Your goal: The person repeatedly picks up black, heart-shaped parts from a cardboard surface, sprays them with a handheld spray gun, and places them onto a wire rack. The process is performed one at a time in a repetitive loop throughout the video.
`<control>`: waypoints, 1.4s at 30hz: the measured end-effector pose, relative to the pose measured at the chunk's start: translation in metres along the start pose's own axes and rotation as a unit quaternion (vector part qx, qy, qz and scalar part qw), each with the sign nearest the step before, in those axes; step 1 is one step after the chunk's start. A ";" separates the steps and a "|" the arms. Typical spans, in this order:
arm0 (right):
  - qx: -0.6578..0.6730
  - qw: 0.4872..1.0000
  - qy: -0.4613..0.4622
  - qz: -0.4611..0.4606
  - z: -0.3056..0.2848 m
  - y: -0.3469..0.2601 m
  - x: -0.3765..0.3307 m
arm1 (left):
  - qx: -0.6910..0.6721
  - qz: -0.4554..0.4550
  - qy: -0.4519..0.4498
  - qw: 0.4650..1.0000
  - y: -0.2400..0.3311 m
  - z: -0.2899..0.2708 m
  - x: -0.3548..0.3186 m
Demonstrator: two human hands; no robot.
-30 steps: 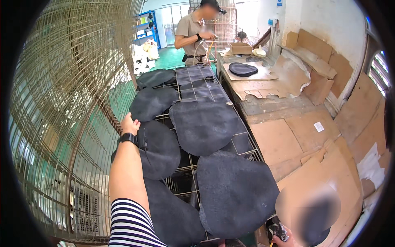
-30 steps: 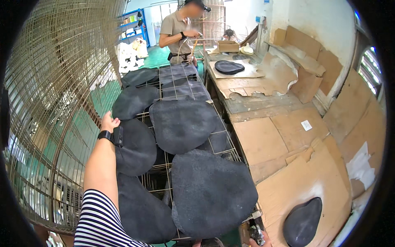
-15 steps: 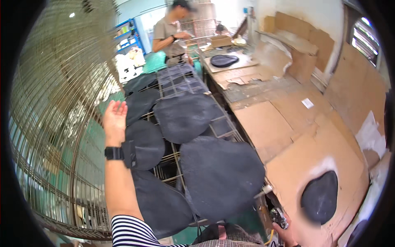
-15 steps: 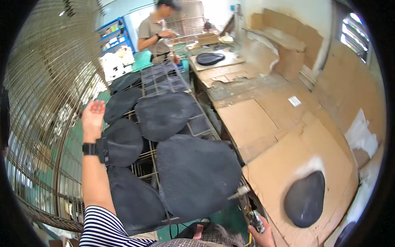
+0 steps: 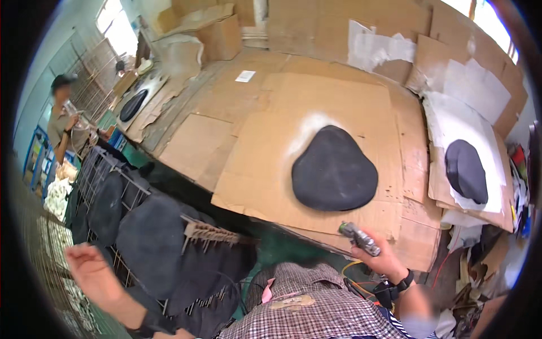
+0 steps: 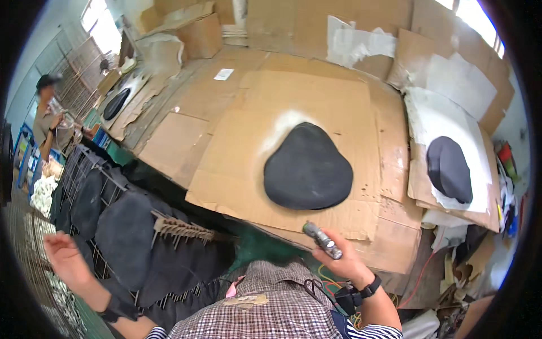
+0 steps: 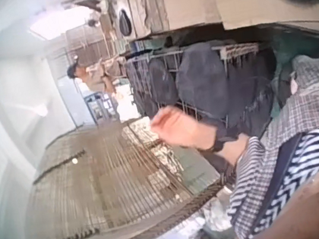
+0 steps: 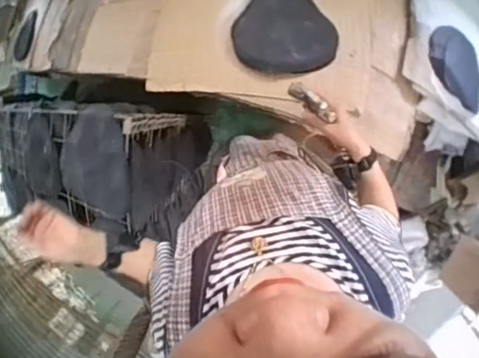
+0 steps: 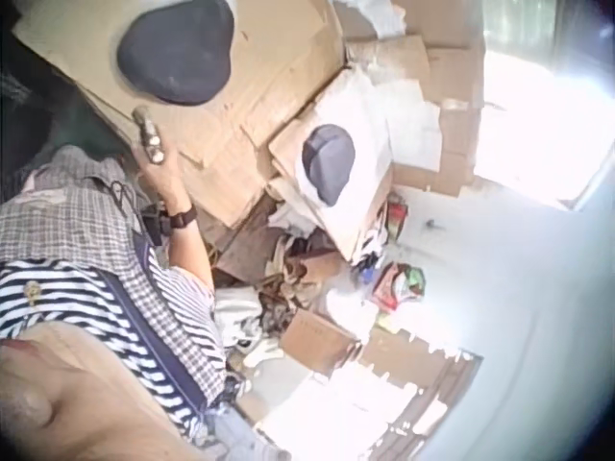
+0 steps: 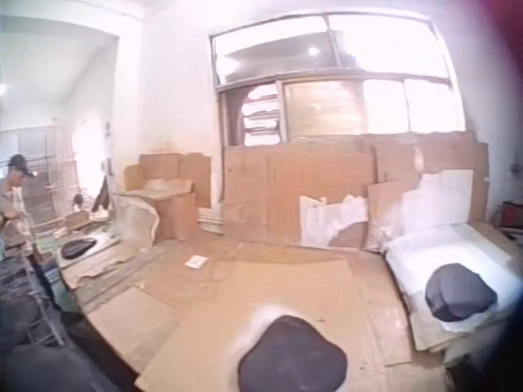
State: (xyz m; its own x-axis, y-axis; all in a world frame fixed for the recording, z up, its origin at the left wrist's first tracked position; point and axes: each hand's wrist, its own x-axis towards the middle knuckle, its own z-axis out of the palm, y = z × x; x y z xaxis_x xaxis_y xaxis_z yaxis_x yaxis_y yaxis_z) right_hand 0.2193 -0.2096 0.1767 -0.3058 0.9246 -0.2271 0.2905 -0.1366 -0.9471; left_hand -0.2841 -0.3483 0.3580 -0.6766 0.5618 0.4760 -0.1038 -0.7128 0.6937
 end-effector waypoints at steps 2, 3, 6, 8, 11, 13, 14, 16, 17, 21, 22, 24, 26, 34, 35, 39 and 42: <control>0.059 0.995 0.073 0.028 -0.031 0.013 -0.017 | 0.017 -0.094 -0.011 0.995 -0.090 0.041 -0.017; 0.076 0.992 0.102 0.022 -0.045 0.016 -0.025 | 0.054 -0.142 -0.004 0.988 -0.137 0.067 -0.028; 0.120 0.979 0.166 -0.005 -0.077 0.017 -0.042 | 0.175 -0.290 0.001 0.941 -0.275 0.103 -0.075; 0.131 0.975 0.178 0.002 -0.086 0.014 -0.051 | 0.225 -0.390 -0.058 0.891 -0.372 0.076 -0.113; 0.129 0.973 0.192 0.019 -0.091 0.022 -0.061 | 0.322 -0.486 -0.049 0.811 -0.470 0.064 -0.166; 0.136 0.972 0.187 0.032 -0.091 0.028 -0.068 | 0.353 -0.514 -0.053 0.780 -0.503 0.075 -0.185; 0.144 0.972 0.182 0.029 -0.089 0.032 -0.071 | 0.368 -0.530 -0.058 0.762 -0.514 0.082 -0.196; 0.140 0.971 0.182 0.061 -0.089 0.035 -0.073 | 0.401 -0.530 -0.077 0.743 -0.532 0.087 -0.207; 0.130 0.973 0.179 0.070 -0.089 0.037 -0.073 | 0.422 -0.524 -0.085 0.735 -0.534 0.089 -0.205; 0.114 0.975 0.182 0.050 -0.094 0.049 -0.073 | 0.372 -0.524 -0.032 0.765 -0.534 0.092 -0.209; 0.116 0.975 0.182 0.051 -0.096 0.048 -0.072 | 0.415 -0.486 -0.057 0.767 -0.536 0.090 -0.208; 0.120 0.975 0.179 0.053 -0.100 0.047 -0.071 | 0.495 -0.406 -0.104 0.761 -0.538 0.086 -0.202; 0.125 0.975 0.175 0.051 -0.103 0.049 -0.070 | 0.523 -0.328 -0.133 0.776 -0.537 0.091 -0.198; 0.113 0.977 0.182 0.017 -0.117 0.038 -0.076 | -0.007 -0.442 0.002 0.897 -0.448 0.205 -0.138; 0.110 0.976 0.185 0.015 -0.119 0.033 -0.078 | -0.044 -0.429 -0.005 0.902 -0.437 0.209 -0.126; 0.131 0.972 0.195 -0.002 -0.132 0.019 -0.092 | -0.150 -0.388 -0.044 0.908 -0.370 0.206 -0.089; 0.154 0.977 0.150 0.006 -0.138 0.016 -0.103 | -0.172 -0.371 -0.061 0.910 -0.318 0.198 -0.067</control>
State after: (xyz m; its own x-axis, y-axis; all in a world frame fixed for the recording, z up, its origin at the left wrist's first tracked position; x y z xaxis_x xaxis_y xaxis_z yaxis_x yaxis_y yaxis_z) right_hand 0.3803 -0.2579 0.2165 -0.0106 0.9785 -0.2059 -0.0087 -0.2060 -0.9785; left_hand -0.0614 -0.0769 0.2124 -0.2428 0.9699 0.0164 -0.7354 -0.1950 0.6490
